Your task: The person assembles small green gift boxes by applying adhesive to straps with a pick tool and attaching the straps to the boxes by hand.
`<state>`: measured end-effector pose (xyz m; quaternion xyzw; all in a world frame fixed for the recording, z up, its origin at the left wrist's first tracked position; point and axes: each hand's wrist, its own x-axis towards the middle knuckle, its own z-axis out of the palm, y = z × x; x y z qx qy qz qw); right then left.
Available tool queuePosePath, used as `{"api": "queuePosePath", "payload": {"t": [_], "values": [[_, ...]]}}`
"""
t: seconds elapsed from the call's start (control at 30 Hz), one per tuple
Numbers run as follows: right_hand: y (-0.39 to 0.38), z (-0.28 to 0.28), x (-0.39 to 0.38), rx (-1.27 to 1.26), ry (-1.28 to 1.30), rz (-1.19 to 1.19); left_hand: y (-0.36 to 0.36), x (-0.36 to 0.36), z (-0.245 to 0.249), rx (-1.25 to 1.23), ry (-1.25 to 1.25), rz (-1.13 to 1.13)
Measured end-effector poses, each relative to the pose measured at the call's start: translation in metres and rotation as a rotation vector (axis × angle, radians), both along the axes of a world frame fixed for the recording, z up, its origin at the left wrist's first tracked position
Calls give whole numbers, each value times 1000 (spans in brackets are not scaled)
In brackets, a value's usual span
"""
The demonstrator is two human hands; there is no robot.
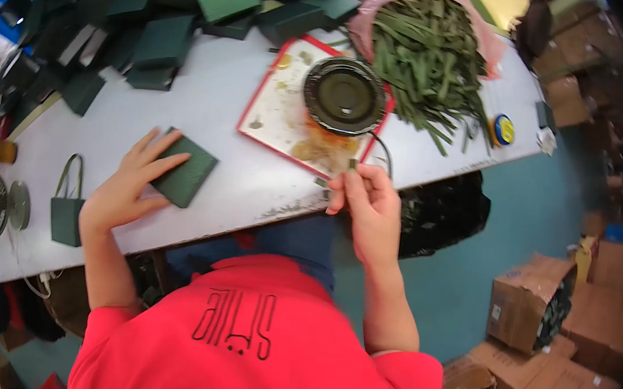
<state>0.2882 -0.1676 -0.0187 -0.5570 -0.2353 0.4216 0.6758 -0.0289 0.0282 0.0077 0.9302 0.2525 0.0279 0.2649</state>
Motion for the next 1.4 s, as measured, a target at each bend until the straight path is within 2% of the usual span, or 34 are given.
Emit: {"api": "queuePosePath", "payload": {"t": [0.07, 0.17, 0.27, 0.37, 0.9, 1.17, 1.23, 1.33, 1.4], "values": [[1, 3, 7, -17, 44, -2, 0, -11, -9, 115, 116, 45], [8, 1, 12, -24, 55, -81, -9, -14, -2, 82, 1, 116], [16, -4, 15, -20, 59, -97, -32, 17, -9, 93, -100, 327], [25, -9, 17, -20, 64, -85, -42, 41, -20, 199, -81, 412], [39, -17, 24, -48, 148, -89, -46, 50, -39, 285, -62, 530], [27, -12, 21, -22, 190, -96, -38, 45, -38, 255, -114, 491], [21, -3, 9, -11, 139, -93, -37, 44, -34, 115, -276, 418], [14, 12, -14, -50, 133, 91, -35, 44, -21, -65, -435, 247], [11, 20, -28, -146, 125, 280, -37, 48, -14, -102, -487, 143]]}}
